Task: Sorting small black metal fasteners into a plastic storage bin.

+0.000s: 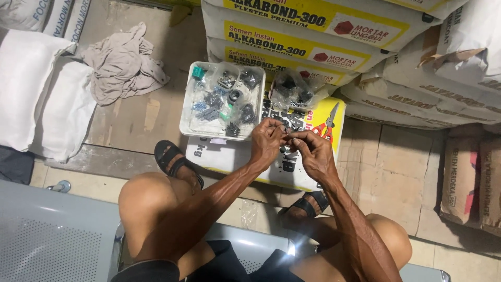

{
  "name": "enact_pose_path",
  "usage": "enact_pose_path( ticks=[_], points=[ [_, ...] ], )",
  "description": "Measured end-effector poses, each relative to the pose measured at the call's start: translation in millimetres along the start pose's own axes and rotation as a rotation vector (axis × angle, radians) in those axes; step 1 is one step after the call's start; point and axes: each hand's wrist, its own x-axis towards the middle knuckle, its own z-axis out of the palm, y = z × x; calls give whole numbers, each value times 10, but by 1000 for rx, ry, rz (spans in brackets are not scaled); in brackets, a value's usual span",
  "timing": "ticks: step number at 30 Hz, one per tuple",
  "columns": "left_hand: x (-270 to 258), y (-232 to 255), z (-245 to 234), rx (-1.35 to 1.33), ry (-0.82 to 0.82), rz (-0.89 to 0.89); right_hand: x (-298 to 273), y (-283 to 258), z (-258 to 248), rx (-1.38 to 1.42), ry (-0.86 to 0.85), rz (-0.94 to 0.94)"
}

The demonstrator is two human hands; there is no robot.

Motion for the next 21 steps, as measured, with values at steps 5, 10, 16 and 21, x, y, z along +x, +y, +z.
enact_pose_path(
  ticks=[5, 10, 16, 21],
  points=[
    [-35, -219, -23, 262, -100, 192, 16, 306, -28, 86, 19, 50],
    [-33, -154, 50, 323, -149, 224, 58, 295, -96, 109, 35, 55],
    [119, -97, 26, 406, -245, 320, 244, 367, -264, -162, 9, -53],
    [92, 29, 13, 474, -249, 373, 345, 514, -182, -186, 45, -73]
  ],
)
